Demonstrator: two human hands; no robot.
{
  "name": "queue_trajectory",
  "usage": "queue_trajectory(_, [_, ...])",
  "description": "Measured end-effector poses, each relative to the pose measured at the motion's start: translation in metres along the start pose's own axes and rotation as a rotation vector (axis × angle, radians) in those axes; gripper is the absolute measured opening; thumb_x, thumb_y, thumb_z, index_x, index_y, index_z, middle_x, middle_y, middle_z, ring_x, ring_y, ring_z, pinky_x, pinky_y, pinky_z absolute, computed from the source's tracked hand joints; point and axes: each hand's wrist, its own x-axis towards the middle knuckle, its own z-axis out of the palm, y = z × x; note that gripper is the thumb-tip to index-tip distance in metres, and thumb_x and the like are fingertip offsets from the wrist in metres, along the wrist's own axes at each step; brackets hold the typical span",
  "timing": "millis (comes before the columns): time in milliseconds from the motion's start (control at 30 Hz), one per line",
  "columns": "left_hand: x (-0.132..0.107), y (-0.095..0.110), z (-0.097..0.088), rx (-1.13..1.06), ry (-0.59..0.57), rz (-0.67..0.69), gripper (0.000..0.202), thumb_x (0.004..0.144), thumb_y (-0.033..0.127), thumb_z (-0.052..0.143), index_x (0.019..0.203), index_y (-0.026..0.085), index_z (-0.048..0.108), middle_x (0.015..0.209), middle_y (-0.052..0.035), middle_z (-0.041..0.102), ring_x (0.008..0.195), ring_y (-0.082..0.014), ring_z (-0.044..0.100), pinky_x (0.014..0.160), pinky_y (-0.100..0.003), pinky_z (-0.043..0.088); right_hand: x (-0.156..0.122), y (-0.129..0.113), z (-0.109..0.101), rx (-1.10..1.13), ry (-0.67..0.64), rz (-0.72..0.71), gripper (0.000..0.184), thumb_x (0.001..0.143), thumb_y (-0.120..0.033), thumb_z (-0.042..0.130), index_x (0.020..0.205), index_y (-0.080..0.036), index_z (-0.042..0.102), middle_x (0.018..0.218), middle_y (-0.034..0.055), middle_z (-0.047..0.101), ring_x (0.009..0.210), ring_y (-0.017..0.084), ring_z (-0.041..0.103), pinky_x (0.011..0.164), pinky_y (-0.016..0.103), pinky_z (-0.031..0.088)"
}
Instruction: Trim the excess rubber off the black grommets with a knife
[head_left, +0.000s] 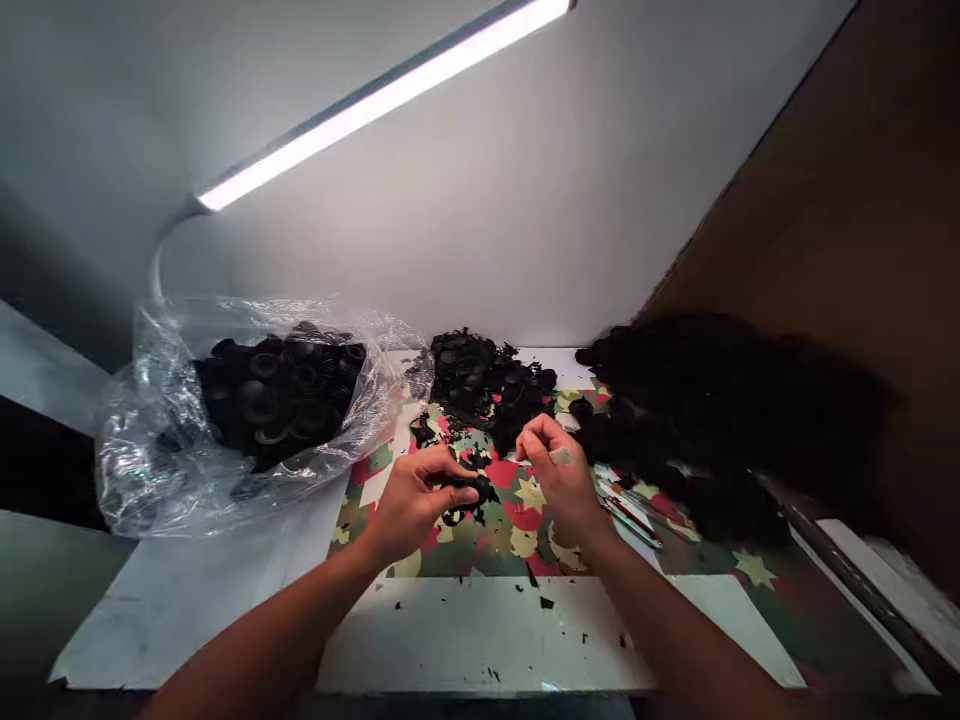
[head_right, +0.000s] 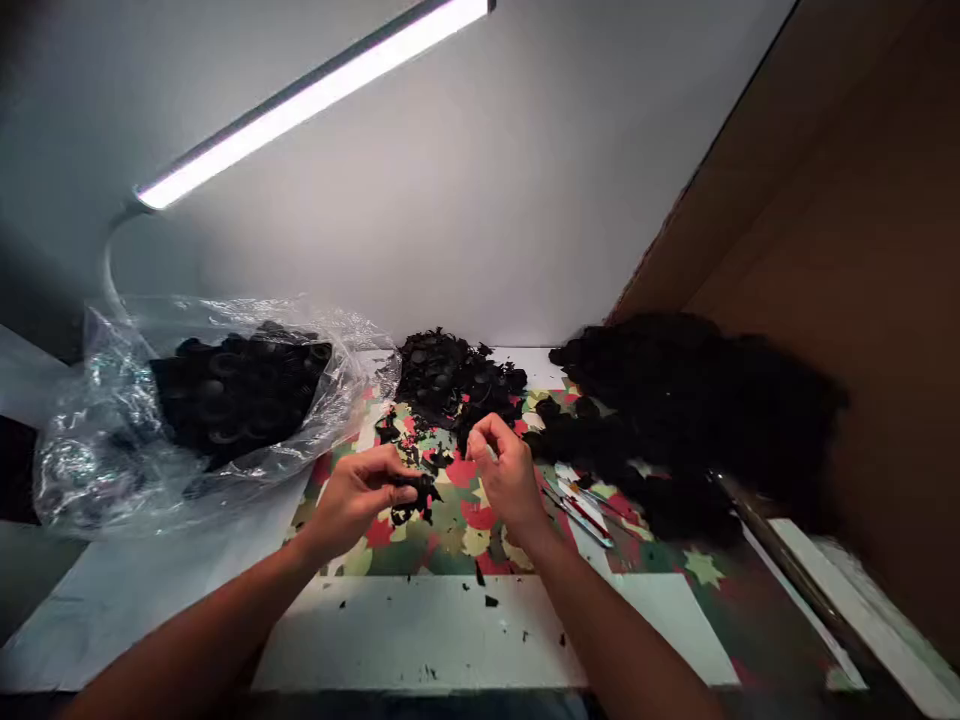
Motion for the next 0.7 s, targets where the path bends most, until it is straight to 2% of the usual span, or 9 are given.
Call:
queue_trajectory(133, [0.002,-0.005,-0.001,-0.157,-0.018,-0.07,0.015,0.065,0.028,0.086,0.073,0.017,0.079,0.065,-0.0006,0.061,0.061,-0.0116,0.053,0.056,-0.022,0.042,-0.006,0.002,0.001,-0.006,0.044,-0.022,0.01,0.092,-0.029,0.055,0.087,-0.021,0.058,0.081,-0.0005,0.06,0.073,0.015,0.055,0.067,0.026,0.042])
queue_trajectory(233, [0.004,-0.012,-0.004,-0.223,-0.023,-0.118,0.021,0.064,0.031,0.088,0.076,0.016,0.08,0.067,-0.0016,0.064,0.062,-0.0121,0.056,0.057,-0.023,0.044,-0.01,0.0,0.001,0.014,-0.015,-0.015,0.022,0.097,-0.032,0.047,0.09,-0.021,0.064,0.072,-0.0005,0.062,0.067,0.015,0.058,0.065,0.027,0.042])
queue_trajectory(300, [0.005,-0.018,-0.006,-0.249,-0.024,-0.143,0.024,0.064,0.033,0.089,0.078,0.016,0.08,0.068,-0.002,0.065,0.061,-0.0122,0.057,0.057,-0.023,0.045,-0.011,-0.005,0.001,0.048,-0.065,0.025,0.032,0.1,-0.04,0.044,0.085,-0.02,0.065,0.063,-0.0016,0.058,0.061,0.015,0.055,0.061,0.027,0.041])
queue_trajectory(367, [0.007,-0.023,-0.008,-0.266,-0.02,-0.159,0.026,0.064,0.035,0.089,0.08,0.016,0.08,0.07,-0.0021,0.066,0.061,-0.0122,0.057,0.058,-0.024,0.046,-0.012,-0.009,0.003,0.06,-0.127,0.058,0.041,0.1,-0.048,0.046,0.077,-0.019,0.065,0.062,-0.0008,0.056,0.061,0.014,0.053,0.061,0.027,0.041])
queue_trajectory(433, [0.008,-0.026,-0.008,-0.26,-0.008,-0.155,0.027,0.064,0.034,0.089,0.081,0.016,0.08,0.072,-0.0022,0.066,0.062,-0.0124,0.058,0.059,-0.024,0.046,-0.014,-0.013,0.006,0.076,-0.191,0.075,0.043,0.097,-0.052,0.05,0.073,-0.018,0.064,0.066,0.0004,0.058,0.063,0.014,0.053,0.061,0.026,0.04])
queue_trajectory(567, [0.009,-0.027,-0.005,-0.196,0.009,-0.11,0.025,0.065,0.031,0.089,0.083,0.016,0.08,0.072,-0.0012,0.064,0.063,-0.0123,0.058,0.059,-0.024,0.046,-0.016,-0.014,0.015,0.102,-0.262,0.086,0.033,0.088,-0.05,0.065,0.079,-0.018,0.067,0.071,-0.0003,0.06,0.065,0.014,0.052,0.06,0.025,0.04])
queue_trajectory(700, [0.008,-0.023,-0.004,-0.023,0.003,-0.026,0.023,0.071,0.025,0.084,0.092,0.018,0.077,0.08,-0.0017,0.066,0.07,-0.0154,0.062,0.064,-0.026,0.049,-0.018,-0.012,0.019,0.067,-0.261,0.082,0.028,0.091,-0.044,0.061,0.08,-0.019,0.065,0.071,-0.0018,0.058,0.061,0.011,0.048,0.057,0.023,0.037])
